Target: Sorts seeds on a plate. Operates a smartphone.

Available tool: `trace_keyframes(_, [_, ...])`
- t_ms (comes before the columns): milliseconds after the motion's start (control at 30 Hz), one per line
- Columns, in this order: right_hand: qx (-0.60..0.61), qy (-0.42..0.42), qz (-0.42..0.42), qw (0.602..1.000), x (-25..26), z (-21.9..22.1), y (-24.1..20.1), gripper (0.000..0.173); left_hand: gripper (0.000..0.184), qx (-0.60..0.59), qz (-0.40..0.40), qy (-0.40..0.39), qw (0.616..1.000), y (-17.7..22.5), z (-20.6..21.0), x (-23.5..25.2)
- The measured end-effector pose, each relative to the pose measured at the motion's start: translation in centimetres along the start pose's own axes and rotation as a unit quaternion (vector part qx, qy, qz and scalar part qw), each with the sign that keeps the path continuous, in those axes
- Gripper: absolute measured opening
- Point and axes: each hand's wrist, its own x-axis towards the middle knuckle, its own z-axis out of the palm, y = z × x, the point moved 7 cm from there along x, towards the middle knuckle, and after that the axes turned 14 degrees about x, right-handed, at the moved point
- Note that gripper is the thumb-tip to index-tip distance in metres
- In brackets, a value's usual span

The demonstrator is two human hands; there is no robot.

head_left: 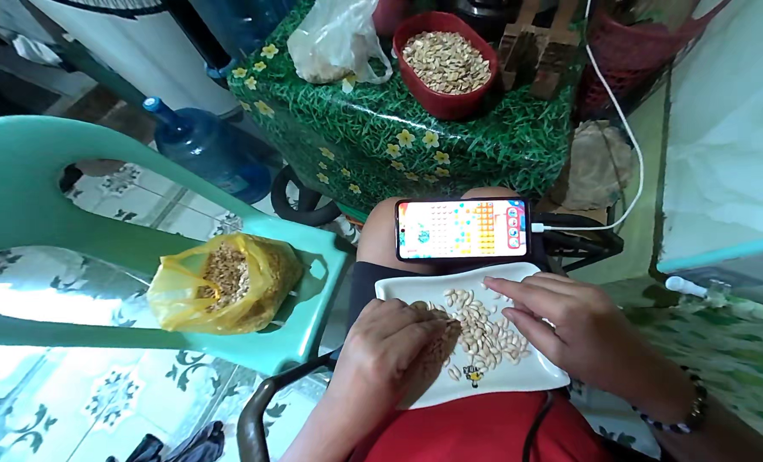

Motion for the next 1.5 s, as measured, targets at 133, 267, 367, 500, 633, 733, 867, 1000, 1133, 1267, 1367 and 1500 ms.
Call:
trace_keyframes(133, [0.003, 0.000, 0.002, 1.000, -0.2, 0.1, 0.3, 0.035, 0.017, -0.021, -0.005, 0.006, 1.000, -0.1, -0.1, -0.1])
trace_keyframes(267, [0.000, 0.009, -0.002, 1.000, -0.2, 0.0, 0.4, 0.034, 0.018, -0.038, -0.008, 0.017, 0.999, -0.1, -0.3, 0.0])
trace_keyframes(367, [-0.004, -0.007, -0.003, 1.000, -0.4, -0.2, 0.2, 0.030, 0.020, -0.024, -0.014, 0.011, 1.000, -0.3, -0.4, -0.2])
trace_keyframes(500, [0.002, -0.039, -0.016, 0.999, -0.6, -0.3, -0.3, 0.022, 0.018, -0.002, -0.021, 0.003, 1.000, -0.6, -0.4, -0.4])
trace_keyframes(633, [0.013, 0.006, -0.034, 0.999, 0.4, -1.3, -0.2, 0.024, 0.017, -0.006, -0.019, 0.010, 1.000, -0.8, -0.5, -0.4])
trace_keyframes(733, [0.002, 0.062, -0.042, 0.997, 1.9, -2.5, 0.1, 0.024, 0.019, -0.007, -0.014, 0.015, 1.000, -0.8, -0.4, -0.3])
trace_keyframes(867, [-0.040, 0.110, -0.041, 0.992, 4.2, -3.0, 0.2, 0.032, 0.017, -0.008, -0.016, 0.018, 1.000, -0.9, -0.5, -0.5])
trace_keyframes(1000, [-0.077, 0.107, -0.015, 0.991, 6.1, -2.5, 1.0, 0.040, 0.017, -0.005, -0.021, 0.021, 1.000, -1.0, -0.5, -0.5])
trace_keyframes(1133, [-0.084, 0.079, -0.006, 0.993, 7.2, -1.4, 1.7, 0.045, 0.017, -0.004, -0.022, 0.021, 1.000, -1.0, -0.5, -0.5])
trace_keyframes(1267, [-0.092, 0.063, -0.004, 0.994, 7.8, -0.7, 1.7, 0.048, 0.016, -0.001, -0.026, 0.023, 0.999, -1.2, -0.5, -0.6])
trace_keyframes(1367, [-0.100, 0.059, 0.003, 0.993, 8.0, -0.5, 1.8, 0.049, 0.015, -0.001, -0.029, 0.024, 0.999, -1.2, -0.5, -0.7])
trace_keyframes(1500, [-0.112, 0.063, 0.010, 0.992, 7.9, -0.9, 1.9, 0.047, 0.015, -0.002, -0.031, 0.021, 0.999, -1.3, -0.5, -0.7])
